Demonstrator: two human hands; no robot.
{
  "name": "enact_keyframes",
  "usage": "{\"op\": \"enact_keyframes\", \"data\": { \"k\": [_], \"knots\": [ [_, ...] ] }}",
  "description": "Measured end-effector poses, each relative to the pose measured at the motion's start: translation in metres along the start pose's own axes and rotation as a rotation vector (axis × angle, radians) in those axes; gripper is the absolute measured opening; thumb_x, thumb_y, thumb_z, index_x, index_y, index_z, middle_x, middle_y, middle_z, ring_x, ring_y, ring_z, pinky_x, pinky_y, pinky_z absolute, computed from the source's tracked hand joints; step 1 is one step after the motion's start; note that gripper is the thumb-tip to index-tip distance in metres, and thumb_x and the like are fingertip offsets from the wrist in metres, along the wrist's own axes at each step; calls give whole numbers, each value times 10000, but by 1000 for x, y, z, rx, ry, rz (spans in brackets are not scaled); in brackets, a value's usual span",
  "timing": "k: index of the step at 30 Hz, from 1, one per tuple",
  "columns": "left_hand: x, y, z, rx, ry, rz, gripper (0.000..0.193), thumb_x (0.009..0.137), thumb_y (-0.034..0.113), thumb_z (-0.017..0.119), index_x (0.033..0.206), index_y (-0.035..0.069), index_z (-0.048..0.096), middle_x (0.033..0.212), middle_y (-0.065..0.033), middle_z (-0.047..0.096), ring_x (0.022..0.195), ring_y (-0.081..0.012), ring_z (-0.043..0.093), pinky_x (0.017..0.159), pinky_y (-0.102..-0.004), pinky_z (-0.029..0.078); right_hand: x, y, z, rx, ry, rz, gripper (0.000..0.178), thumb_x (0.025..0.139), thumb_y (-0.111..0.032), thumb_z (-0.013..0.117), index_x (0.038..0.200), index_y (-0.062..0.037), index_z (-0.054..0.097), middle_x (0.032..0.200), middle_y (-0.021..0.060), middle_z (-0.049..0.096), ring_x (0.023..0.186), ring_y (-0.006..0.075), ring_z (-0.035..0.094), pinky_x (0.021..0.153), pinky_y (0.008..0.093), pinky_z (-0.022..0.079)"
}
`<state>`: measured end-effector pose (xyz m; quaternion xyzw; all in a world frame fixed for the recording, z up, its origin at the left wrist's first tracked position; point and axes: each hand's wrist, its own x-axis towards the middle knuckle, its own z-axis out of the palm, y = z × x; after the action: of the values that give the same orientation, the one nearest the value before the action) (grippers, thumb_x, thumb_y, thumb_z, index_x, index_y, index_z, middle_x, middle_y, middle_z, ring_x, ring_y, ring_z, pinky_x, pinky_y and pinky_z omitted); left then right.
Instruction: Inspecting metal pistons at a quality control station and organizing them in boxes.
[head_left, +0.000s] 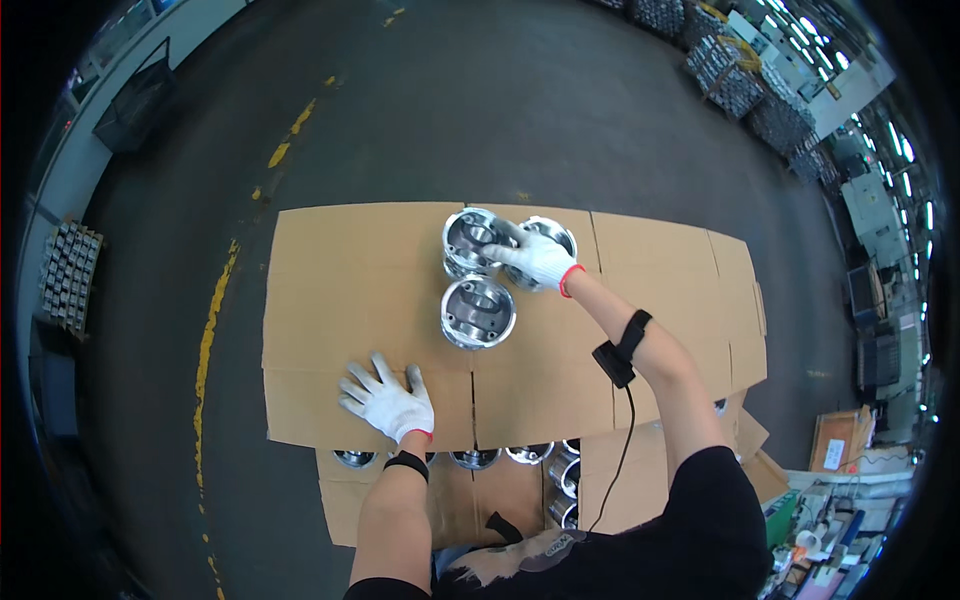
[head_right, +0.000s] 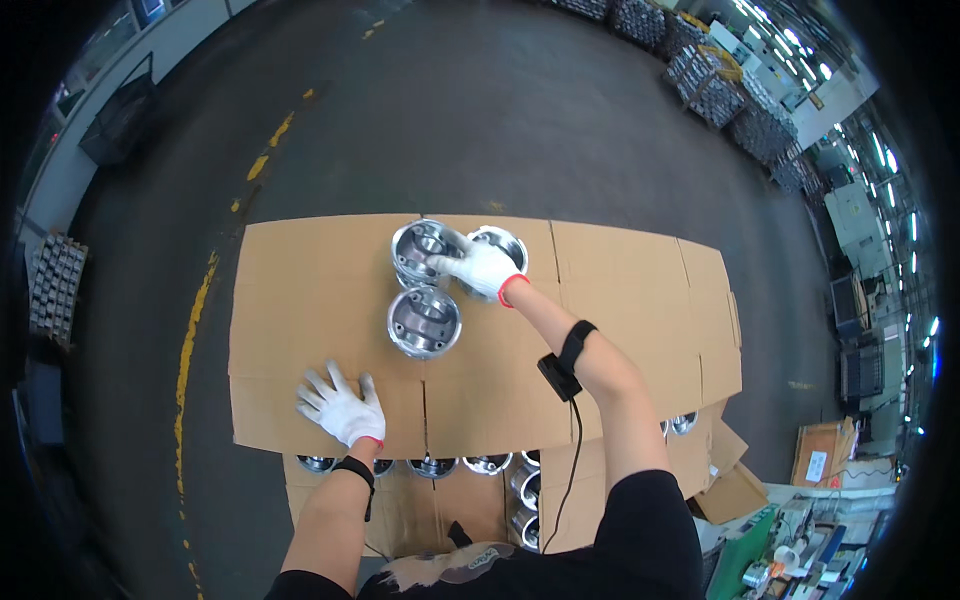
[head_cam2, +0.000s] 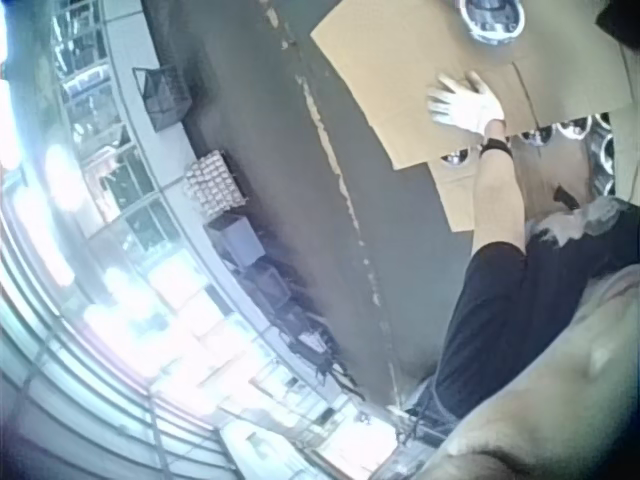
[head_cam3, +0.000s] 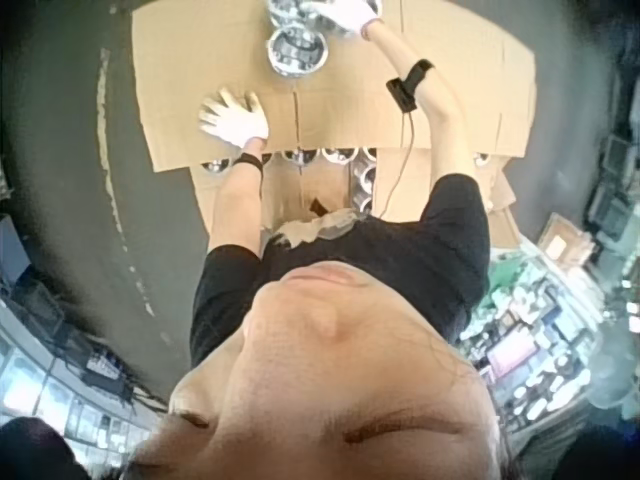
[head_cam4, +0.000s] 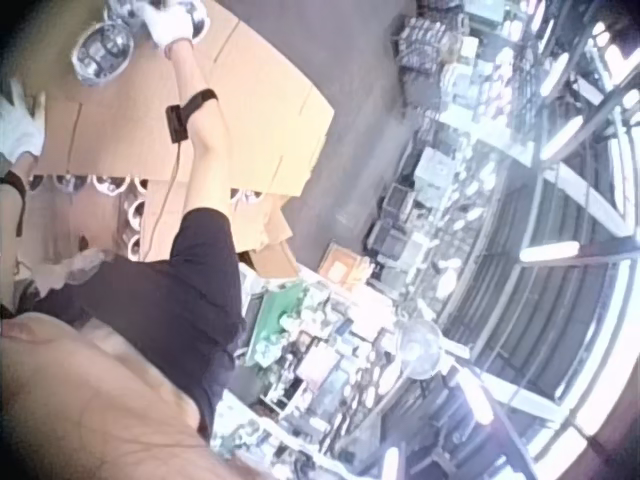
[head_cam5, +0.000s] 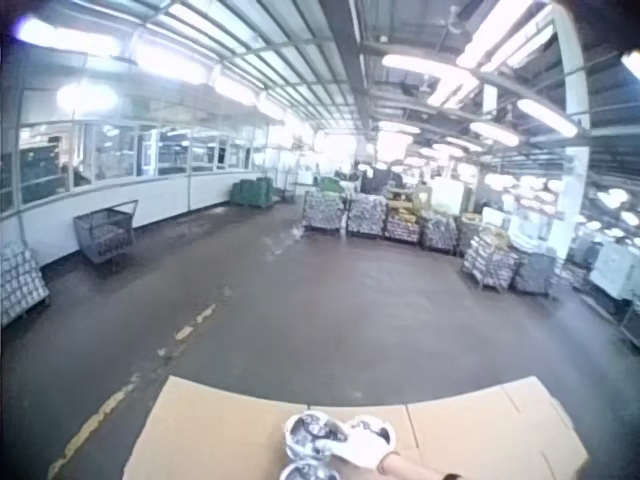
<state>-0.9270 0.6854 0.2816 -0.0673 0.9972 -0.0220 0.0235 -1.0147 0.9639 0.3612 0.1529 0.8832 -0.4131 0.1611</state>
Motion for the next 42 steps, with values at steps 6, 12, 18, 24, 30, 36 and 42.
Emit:
{"op": "enact_keyframes", "data": {
  "k": [6, 12, 18, 24, 30, 36, 42],
  "knots": [
    [-3, -2, 0, -54, -54, -8, 628, 868, 515, 451, 1378, 155, 382, 1433, -200, 304, 1310, -439, 253, 1083, -560, 148, -24, -20, 9, 98, -163, 75, 848, 772, -498, 639, 1449, -142, 274, 1285, 183, 521, 1182, 290, 505, 953, 347, 411],
    [-6, -4, 2, -82, -14, 16, 618, 856, 508, 471, 1344, 132, 420, 1405, -209, 332, 1281, -448, 288, 1074, -563, 167, -29, -41, 52, -536, 34, 94, 917, 650, -363, 675, 1448, -199, 255, 1129, 276, 566, 1038, 394, 572, 870, 432, 473],
    [-3, -6, 3, -92, 46, 22, 608, 864, 509, 459, 1340, 132, 423, 1402, -208, 340, 1273, -449, 304, 1076, -558, 172, -17, -40, 78, -543, 373, 212, 638, 694, -222, 638, 1301, -289, 451, 1112, 251, 517, 1036, 391, 561, 815, 474, 486],
    [-3, 0, 2, -39, 12, 10, 605, 872, 515, 451, 1355, 154, 404, 1416, -188, 334, 1282, -438, 301, 1080, -545, 172, -11, -40, 68, -528, 302, 290, 569, 709, -173, 619, 1259, -237, 490, 1130, 236, 525, 1055, 374, 565, 832, 429, 503],
    [-5, 4, 0, -34, -18, 11, 605, 878, 517, 440, 1367, 166, 386, 1423, -175, 326, 1288, -423, 296, 1079, -537, 178, -15, -32, 64, -555, 237, 216, 549, 701, -139, 614, 1235, -166, 489, 1107, 251, 535, 1023, 374, 566, 835, 418, 494],
    [-9, 2, 4, 2, -8, 18, 604, 891, 531, 410, 1376, 172, 371, 1435, -172, 304, 1301, -402, 282, 1078, -528, 181, -67, -10, 67, -575, 157, -75, 470, 670, -101, 635, 1126, -140, 529, 942, 232, 591, 909, 368, 604, 752, 442, 502],
    [-11, -10, 11, 5, 99, 34, 575, 877, 506, 465, 1336, 164, 412, 1402, -188, 347, 1281, -413, 315, 1060, -542, 211, -193, 5, 83, -663, -162, -217, 280, 717, -112, 593, 996, -133, 590, 832, 193, 603, 821, 359, 624, 654, 430, 505]
  ]
}}
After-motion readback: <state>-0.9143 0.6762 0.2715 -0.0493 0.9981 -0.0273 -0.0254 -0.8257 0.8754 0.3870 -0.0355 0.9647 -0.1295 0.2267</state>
